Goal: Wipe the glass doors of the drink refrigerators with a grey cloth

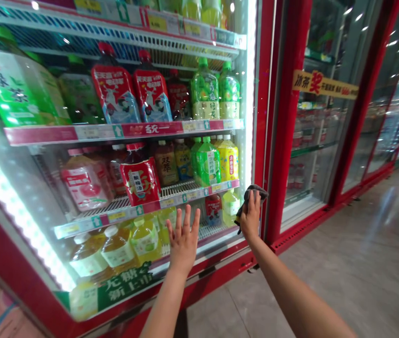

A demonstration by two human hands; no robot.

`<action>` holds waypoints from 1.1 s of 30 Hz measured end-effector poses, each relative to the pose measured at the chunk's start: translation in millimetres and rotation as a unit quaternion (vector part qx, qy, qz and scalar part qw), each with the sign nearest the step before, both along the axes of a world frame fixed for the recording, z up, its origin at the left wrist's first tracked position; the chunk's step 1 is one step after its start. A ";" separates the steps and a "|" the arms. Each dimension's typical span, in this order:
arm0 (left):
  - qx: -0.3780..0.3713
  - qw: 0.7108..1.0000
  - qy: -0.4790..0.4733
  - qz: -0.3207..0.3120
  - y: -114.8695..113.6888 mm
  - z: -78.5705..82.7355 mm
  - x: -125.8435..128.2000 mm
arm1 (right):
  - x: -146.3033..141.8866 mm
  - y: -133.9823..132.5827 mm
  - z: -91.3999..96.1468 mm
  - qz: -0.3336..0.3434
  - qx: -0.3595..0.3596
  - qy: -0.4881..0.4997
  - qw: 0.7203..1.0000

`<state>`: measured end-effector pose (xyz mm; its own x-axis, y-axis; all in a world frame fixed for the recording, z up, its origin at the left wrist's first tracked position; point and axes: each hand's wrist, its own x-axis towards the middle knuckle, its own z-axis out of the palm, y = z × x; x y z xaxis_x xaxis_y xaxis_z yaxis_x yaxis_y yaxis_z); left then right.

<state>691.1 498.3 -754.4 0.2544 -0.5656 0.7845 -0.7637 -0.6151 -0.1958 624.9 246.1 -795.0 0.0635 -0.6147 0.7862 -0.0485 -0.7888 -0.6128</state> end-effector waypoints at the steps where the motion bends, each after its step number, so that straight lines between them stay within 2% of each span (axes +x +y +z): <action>1: 0.003 1.000 0.004 -0.004 0.4 0.0 -0.5 | 0.6 -1.8 -0.7 0.001 0.007 0.002 1.000; 2: 0.006 1.000 0.007 -0.009 0.8 0.5 -1.0 | 1.6 -5.3 3.6 0.001 0.005 0.006 1.000; 6: 0.020 0.999 0.026 -0.023 2.0 4.0 -2.3 | 3.4 -32.2 40.3 -0.003 -0.037 0.025 0.999; 7: 0.023 0.999 0.030 -0.024 2.1 4.6 -2.2 | 2.4 -38.3 43.1 -0.007 -0.042 0.030 0.999; 9: 0.023 0.999 0.034 -0.028 2.2 4.8 -1.9 | -0.5 -43.7 31.1 -0.024 -0.029 0.028 0.999; 12: 0.026 0.999 0.031 -0.029 2.9 3.7 -1.0 | -2.9 -35.2 -14.2 -0.066 0.021 -0.013 0.998; 14: 0.029 0.999 0.030 -0.027 3.3 2.9 -0.7 | -0.8 -28.1 -35.8 -0.085 0.040 -0.033 0.995; 16: 0.030 0.999 0.032 -0.027 3.2 2.5 -0.7 | 4.3 -28.7 -34.2 -0.090 0.043 -0.036 0.994; 20: 0.030 0.999 0.033 -0.028 2.5 2.1 -0.1 | 14.2 -48.6 13.0 -0.072 0.019 -0.017 0.997; 22: 0.031 0.999 0.031 -0.030 2.6 1.7 0.8 | 13.8 -52.5 22.7 -0.060 0.005 -0.002 0.998; 24: 0.030 0.999 0.030 -0.034 2.8 1.3 1.7 | 10.2 -45.0 8.9 -0.066 0.008 -0.005 0.998; 27: 0.024 0.998 0.032 -0.041 2.5 1.1 2.2 | 5.6 -22.5 -34.5 -0.105 0.035 -0.040 0.993; 29: 0.022 0.998 0.037 -0.041 2.2 1.6 1.5 | 7.7 -12.3 -52.1 -0.121 0.044 -0.057 0.990; 31: 0.025 0.998 0.038 -0.041 2.5 2.6 0.3 | 14.1 -9.9 -47.6 -0.121 0.045 -0.063 0.990; 33: 0.030 0.998 0.038 -0.042 3.9 3.8 -0.8 | 21.6 -10.1 -25.7 -0.107 0.041 -0.059 0.992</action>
<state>690.3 502.2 -750.5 0.2614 -0.6330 0.7287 -0.8268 -0.5364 -0.1694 646.5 236.0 -820.7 -0.1646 -0.6661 0.7274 -0.1337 -0.7156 -0.6856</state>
